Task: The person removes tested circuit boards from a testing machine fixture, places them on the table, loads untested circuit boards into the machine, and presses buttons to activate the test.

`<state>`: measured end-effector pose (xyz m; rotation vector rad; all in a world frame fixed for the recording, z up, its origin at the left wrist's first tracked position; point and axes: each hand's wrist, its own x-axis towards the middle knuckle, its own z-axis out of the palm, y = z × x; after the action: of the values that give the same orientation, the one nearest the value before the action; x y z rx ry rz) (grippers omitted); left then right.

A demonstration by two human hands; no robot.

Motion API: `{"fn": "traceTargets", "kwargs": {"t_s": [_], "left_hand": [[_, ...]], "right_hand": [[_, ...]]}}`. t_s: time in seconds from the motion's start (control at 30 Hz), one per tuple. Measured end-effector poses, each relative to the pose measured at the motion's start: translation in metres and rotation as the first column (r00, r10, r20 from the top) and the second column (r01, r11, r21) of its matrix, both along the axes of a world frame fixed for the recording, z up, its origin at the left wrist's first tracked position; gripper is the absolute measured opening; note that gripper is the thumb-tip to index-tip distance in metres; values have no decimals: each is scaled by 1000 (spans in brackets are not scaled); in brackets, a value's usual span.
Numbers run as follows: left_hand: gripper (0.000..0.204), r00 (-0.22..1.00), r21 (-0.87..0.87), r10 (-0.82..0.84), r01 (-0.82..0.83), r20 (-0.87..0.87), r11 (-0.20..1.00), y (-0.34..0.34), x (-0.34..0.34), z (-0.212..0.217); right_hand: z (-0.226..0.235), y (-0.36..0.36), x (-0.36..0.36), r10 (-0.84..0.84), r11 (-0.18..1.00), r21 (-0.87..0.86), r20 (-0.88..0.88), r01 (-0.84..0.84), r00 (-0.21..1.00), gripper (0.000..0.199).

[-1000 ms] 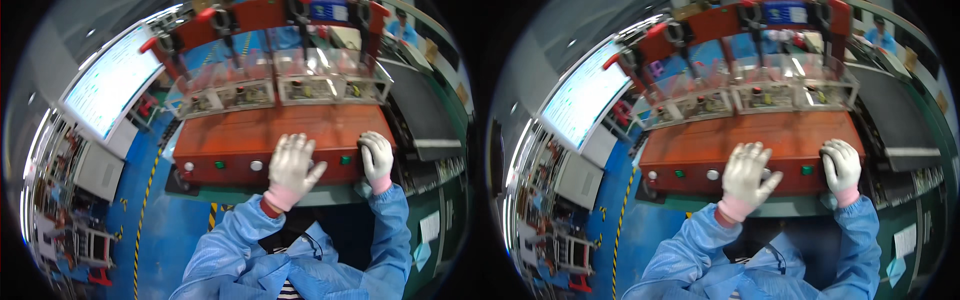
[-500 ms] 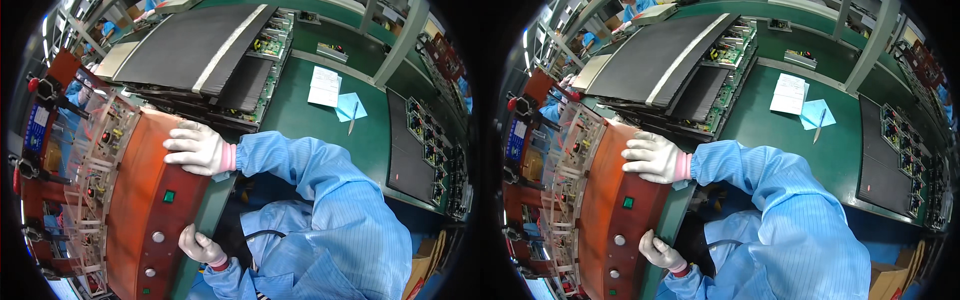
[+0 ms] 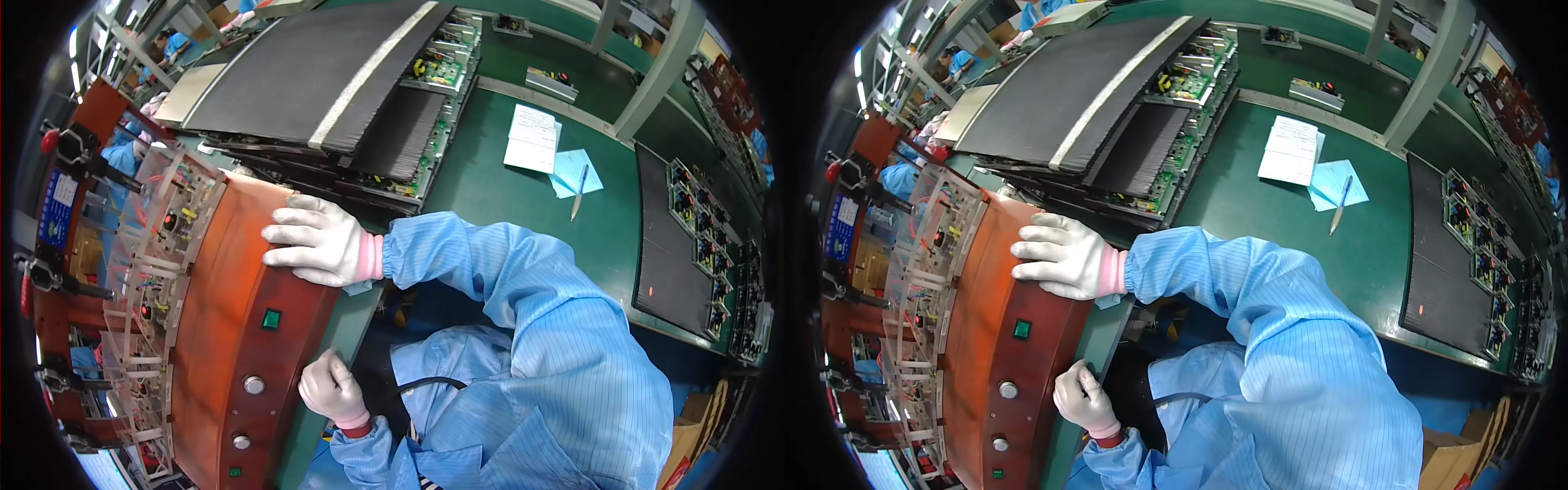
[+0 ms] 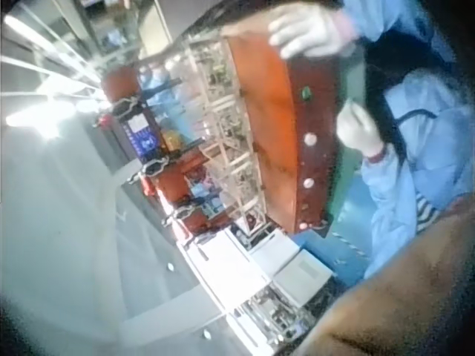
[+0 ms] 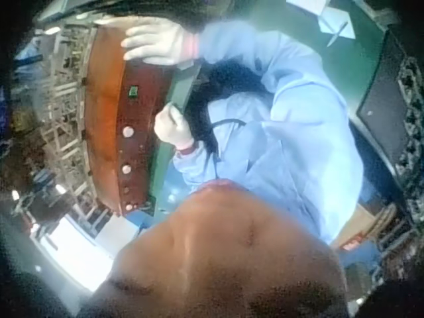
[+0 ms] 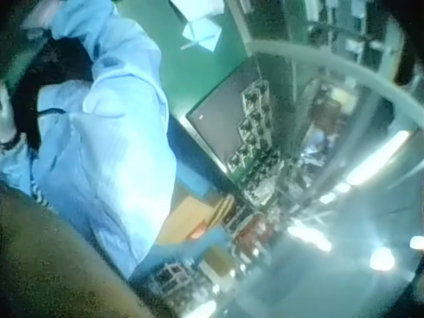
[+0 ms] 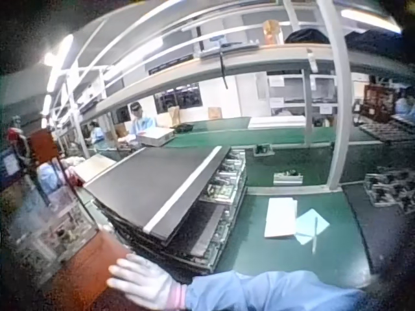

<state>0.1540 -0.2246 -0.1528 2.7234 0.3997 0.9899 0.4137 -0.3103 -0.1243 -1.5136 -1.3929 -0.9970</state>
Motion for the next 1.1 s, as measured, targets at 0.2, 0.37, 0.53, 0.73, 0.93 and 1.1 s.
{"fn": "traceTargets", "kwargs": {"t_s": [0.2, 0.37, 0.53, 0.73, 0.93, 1.1], "left_hand": [[14, 998, 2, -23, 23, 54, 1000, 1, 0, -4], [14, 998, -5, -7, 8, 60, 1000, 0, 1, -8], [13, 998, -4, -11, 11, 61, 1000, 2, 2, -7], [12, 998, 9, 5, -5, 64, 1000, 2, 1, -7], [11, 997, 4, 12, -13, 72, 1000, 1, 2, -5], [11, 997, -1, 9, -9, 80, 1000, 0, 1, -5]], "right_hand": [[2, -4, -3, -26, 1000, -8, -11, 26, 1000, 40], [-1, -5, -2, -30, 999, -18, -16, 30, 999, 40], [-2, -4, -2, -36, 999, -23, -25, 36, 999, 41], [-3, -3, -3, -40, 999, -27, -14, 40, 999, 43], [-2, -4, -3, -55, 998, -32, -14, 54, 998, 44], [-2, -3, -3, -51, 998, -27, -13, 51, 999, 43]]}}
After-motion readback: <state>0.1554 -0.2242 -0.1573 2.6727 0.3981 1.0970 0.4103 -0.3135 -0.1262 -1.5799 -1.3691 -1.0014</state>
